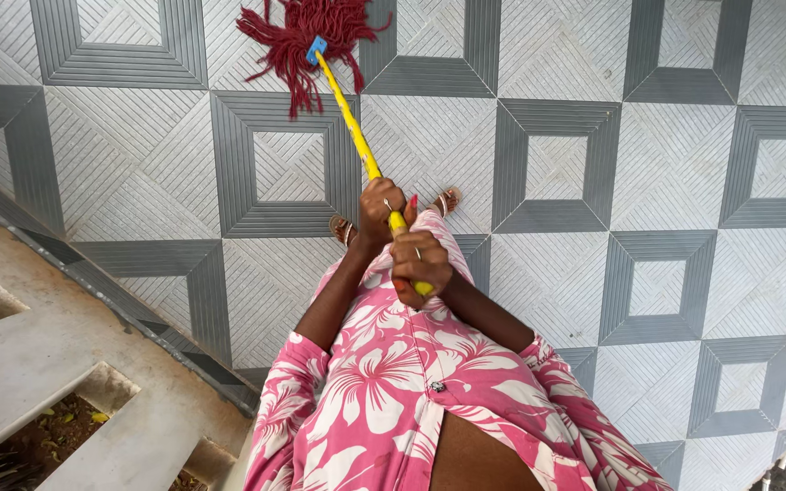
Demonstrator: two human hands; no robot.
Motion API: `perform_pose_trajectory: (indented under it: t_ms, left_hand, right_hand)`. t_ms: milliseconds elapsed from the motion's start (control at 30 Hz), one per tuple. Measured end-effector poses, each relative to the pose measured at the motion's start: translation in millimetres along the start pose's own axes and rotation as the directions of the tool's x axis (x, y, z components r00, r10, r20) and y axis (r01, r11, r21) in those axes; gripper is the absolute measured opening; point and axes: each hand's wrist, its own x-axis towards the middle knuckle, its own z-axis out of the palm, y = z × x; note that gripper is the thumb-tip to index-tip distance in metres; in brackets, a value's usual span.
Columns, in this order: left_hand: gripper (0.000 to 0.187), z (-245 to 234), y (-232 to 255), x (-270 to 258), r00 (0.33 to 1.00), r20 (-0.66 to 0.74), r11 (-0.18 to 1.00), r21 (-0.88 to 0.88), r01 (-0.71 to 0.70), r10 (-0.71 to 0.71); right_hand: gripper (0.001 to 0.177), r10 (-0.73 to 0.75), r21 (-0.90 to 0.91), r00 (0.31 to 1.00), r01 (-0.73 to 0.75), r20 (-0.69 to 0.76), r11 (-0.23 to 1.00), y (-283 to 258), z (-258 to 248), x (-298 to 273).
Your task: The person mops a tiled floor using a mop with a yellow handle and red yarn head, moving the mop back and forth across the surface while walking backwards.
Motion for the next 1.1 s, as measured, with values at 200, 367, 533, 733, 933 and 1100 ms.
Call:
perform_pose_trajectory:
  t_ms: [200,367,533,733,933,1100]
  left_hand:
    - [0.028,-4,-1,11,0.980,-0.011,0.978,0.065,0.198,-0.198]
    - [0.027,0,48,14,0.975,0.068,0.977,0.043,0.207,-0.210]
    - [0.031,-3,41,8,0.976,0.133,0.985,0.026,0.173,-0.175]
    - [0.030,13,-27,9,0.973,-0.014,0.970,0.076,0.229,-0.229]
    - [0.016,41,-47,33,0.996,0.000,0.995,0.045,0.086,-0.086]
    - [0.024,59,24,46,0.920,0.255,0.954,0.126,0.273,-0.297]
  right_hand:
    - [0.006,0.297,-0.031,0.950,-0.296,0.092,0.955,4,2,3]
    - [0.006,0.189,0.107,0.982,-0.190,0.016,0.976,-29,-19,5]
    - [0.008,0.081,-0.023,0.996,-0.082,-0.045,0.996,-32,-16,-6]
    - [0.005,0.204,0.067,0.973,-0.198,-0.110,0.978,45,0,-24]
    - [0.044,0.346,-0.025,0.865,-0.380,-0.363,0.925,46,-24,-12]
    - [0.038,0.291,0.233,0.850,-0.205,-0.439,0.951,-4,-63,3]
